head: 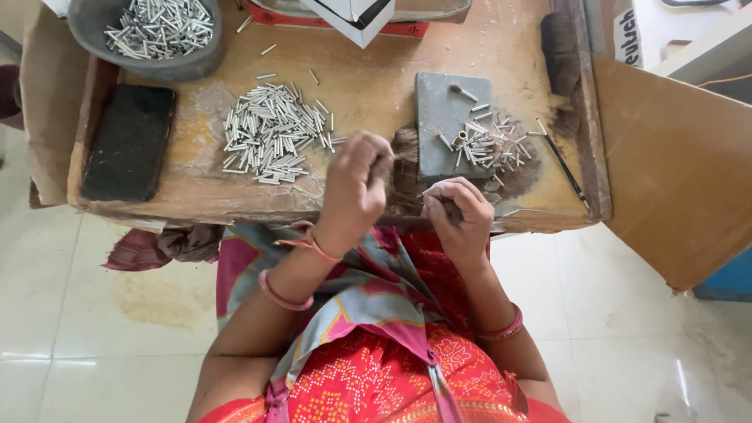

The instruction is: Assembling small metal pins into components at a workbench.

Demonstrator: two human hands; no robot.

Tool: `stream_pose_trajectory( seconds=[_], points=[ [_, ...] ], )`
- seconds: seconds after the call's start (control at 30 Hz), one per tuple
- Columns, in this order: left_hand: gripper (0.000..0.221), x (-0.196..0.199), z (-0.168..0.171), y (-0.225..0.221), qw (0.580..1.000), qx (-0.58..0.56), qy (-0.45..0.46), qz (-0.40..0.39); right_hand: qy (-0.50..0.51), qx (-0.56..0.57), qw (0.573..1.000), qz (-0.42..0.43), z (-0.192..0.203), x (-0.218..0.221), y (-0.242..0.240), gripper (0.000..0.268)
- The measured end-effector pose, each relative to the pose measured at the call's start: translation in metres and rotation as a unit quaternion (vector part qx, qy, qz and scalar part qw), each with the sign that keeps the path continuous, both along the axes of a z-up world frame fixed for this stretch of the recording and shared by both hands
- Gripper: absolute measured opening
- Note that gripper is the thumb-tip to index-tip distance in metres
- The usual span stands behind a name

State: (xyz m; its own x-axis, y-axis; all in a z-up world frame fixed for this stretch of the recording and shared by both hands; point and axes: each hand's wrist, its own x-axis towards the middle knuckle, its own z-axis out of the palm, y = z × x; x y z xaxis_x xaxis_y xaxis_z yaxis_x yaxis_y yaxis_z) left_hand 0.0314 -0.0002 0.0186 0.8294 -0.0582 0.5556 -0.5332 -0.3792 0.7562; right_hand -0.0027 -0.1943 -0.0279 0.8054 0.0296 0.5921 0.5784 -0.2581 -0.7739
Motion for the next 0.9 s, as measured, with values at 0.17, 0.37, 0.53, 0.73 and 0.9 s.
stream_pose_trajectory(
  seconds=[0.17,0.37,0.53,0.73,0.9],
  points=[
    [0.019,-0.025,-0.001,-0.031,0.991,-0.085,-0.051,-0.084,0.196,0.305,0.922,0.132,-0.012,0.0,-0.002,0.005],
    [0.021,-0.03,-0.003,-0.033,0.985,-0.136,-0.051,-0.097,0.271,0.509,0.781,0.239,-0.018,-0.001,-0.001,0.01],
    [0.028,-0.033,-0.005,-0.026,0.979,-0.008,-0.179,-0.097,0.256,0.5,0.796,0.225,-0.019,-0.015,0.007,0.01],
    [0.037,-0.034,-0.003,-0.023,0.968,0.048,-0.227,-0.094,0.291,0.445,0.811,0.244,0.005,-0.018,-0.005,0.011],
    [0.034,-0.033,-0.007,-0.019,0.964,0.054,-0.23,-0.121,0.307,0.353,0.838,0.279,0.018,-0.017,-0.026,0.018]
  ],
)
